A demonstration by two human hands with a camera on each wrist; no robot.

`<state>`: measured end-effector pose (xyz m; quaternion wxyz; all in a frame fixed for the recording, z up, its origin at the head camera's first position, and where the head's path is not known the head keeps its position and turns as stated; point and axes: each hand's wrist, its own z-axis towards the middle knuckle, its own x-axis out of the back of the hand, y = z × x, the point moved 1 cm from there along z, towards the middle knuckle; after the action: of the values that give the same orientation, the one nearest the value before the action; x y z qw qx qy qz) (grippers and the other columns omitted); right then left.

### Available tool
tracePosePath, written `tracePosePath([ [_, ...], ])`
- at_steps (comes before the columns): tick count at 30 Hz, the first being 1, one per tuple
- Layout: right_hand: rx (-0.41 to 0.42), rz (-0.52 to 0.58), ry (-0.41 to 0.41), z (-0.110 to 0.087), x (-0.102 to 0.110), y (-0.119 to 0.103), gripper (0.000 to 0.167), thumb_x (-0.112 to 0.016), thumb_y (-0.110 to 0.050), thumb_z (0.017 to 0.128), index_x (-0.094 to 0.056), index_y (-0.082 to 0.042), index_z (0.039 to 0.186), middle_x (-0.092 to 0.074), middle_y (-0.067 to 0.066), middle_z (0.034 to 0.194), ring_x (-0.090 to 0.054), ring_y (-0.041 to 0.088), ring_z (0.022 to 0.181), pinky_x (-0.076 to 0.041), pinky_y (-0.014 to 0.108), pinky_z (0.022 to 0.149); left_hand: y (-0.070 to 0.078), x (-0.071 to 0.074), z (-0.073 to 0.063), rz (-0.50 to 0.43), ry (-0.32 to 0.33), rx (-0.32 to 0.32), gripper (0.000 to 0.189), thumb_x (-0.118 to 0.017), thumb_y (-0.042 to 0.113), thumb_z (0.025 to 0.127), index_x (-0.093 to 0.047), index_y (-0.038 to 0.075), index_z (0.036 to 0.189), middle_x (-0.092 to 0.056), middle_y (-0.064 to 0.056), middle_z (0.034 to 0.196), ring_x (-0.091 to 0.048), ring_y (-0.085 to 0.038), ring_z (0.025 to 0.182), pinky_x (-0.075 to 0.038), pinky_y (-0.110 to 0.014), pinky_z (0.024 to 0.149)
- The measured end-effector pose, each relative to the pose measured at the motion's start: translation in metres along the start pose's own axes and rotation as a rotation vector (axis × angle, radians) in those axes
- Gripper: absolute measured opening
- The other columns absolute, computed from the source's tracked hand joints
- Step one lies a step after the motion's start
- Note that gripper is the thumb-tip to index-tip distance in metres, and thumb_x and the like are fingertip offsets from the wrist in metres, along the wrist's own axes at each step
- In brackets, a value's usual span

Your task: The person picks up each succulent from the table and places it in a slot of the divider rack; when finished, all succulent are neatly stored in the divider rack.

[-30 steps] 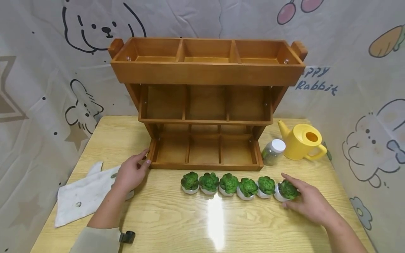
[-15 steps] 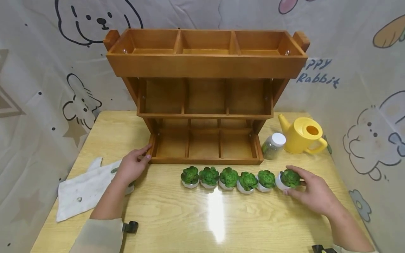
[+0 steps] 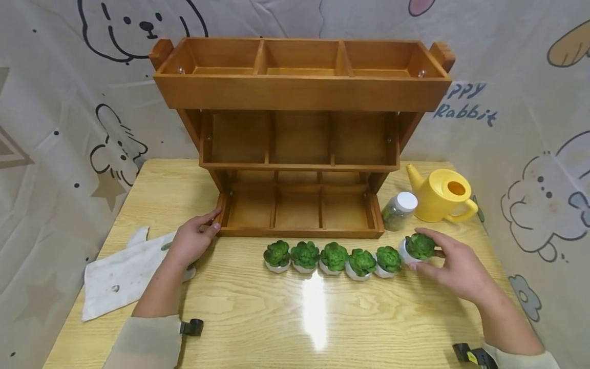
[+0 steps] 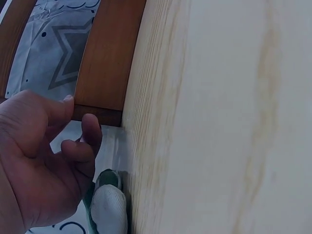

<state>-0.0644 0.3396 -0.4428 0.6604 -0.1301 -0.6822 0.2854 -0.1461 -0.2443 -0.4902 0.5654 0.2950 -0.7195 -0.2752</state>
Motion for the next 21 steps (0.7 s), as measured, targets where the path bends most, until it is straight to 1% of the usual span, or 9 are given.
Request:
tracePosePath([
  [5, 0.016, -0.001, 0.006, 0.007, 0.003, -0.005, 0.078, -0.090, -0.027, 0.084, -0.053, -0.005, 0.149, -0.062, 0.025, 0.135, -0.065, 0.046, 0.112, -0.053, 0.063, 0.091, -0.002, 0.000, 0.000, -0.048, -0.013, 0.021, 0.053, -0.056, 0.034, 0.109, -0.043, 0.029, 0.160, -0.052, -0.022, 0.144, -0.067, -0.024, 0.076, -0.051, -0.036, 0.067],
  [7, 0.020, 0.000, 0.008, 0.009, 0.004, -0.007, 0.079, -0.090, -0.028, 0.084, -0.052, -0.006, 0.150, -0.060, 0.026, 0.136, -0.065, 0.047, 0.113, -0.053, 0.063, 0.092, -0.002, 0.000, -0.001, -0.059, -0.014, 0.027, 0.053, -0.057, 0.033, 0.109, -0.043, 0.029, 0.160, -0.052, -0.021, 0.143, -0.067, -0.024, 0.073, -0.050, -0.036, 0.065],
  [14, 0.033, -0.004, 0.008, 0.021, 0.006, -0.016, 0.080, -0.090, -0.030, 0.084, -0.052, -0.008, 0.151, -0.059, 0.026, 0.139, -0.063, 0.048, 0.116, -0.053, 0.062, 0.091, -0.002, -0.001, -0.001, -0.067, -0.010, 0.030, 0.053, -0.057, 0.031, 0.109, -0.044, 0.026, 0.160, -0.052, -0.021, 0.141, -0.066, -0.025, 0.072, -0.050, -0.035, 0.061],
  [17, 0.064, 0.000, 0.020, 0.027, 0.004, -0.018, 0.079, -0.090, -0.029, 0.084, -0.053, -0.010, 0.151, -0.061, 0.025, 0.136, -0.063, 0.046, 0.115, -0.054, 0.062, 0.089, -0.001, -0.001, -0.001, -0.076, -0.006, 0.038, 0.053, -0.058, 0.029, 0.109, -0.044, 0.026, 0.160, -0.051, -0.021, 0.141, -0.066, -0.026, 0.072, -0.050, -0.034, 0.058],
  [21, 0.112, 0.009, 0.034, 0.036, 0.002, -0.020, 0.077, -0.091, -0.023, 0.082, -0.055, -0.011, 0.149, -0.064, 0.023, 0.132, -0.065, 0.044, 0.113, -0.056, 0.061, 0.086, 0.000, -0.001, 0.000, -0.103, -0.007, 0.047, 0.053, -0.059, 0.029, 0.108, -0.045, 0.026, 0.159, -0.050, -0.020, 0.140, -0.066, -0.027, 0.072, -0.051, -0.033, 0.058],
])
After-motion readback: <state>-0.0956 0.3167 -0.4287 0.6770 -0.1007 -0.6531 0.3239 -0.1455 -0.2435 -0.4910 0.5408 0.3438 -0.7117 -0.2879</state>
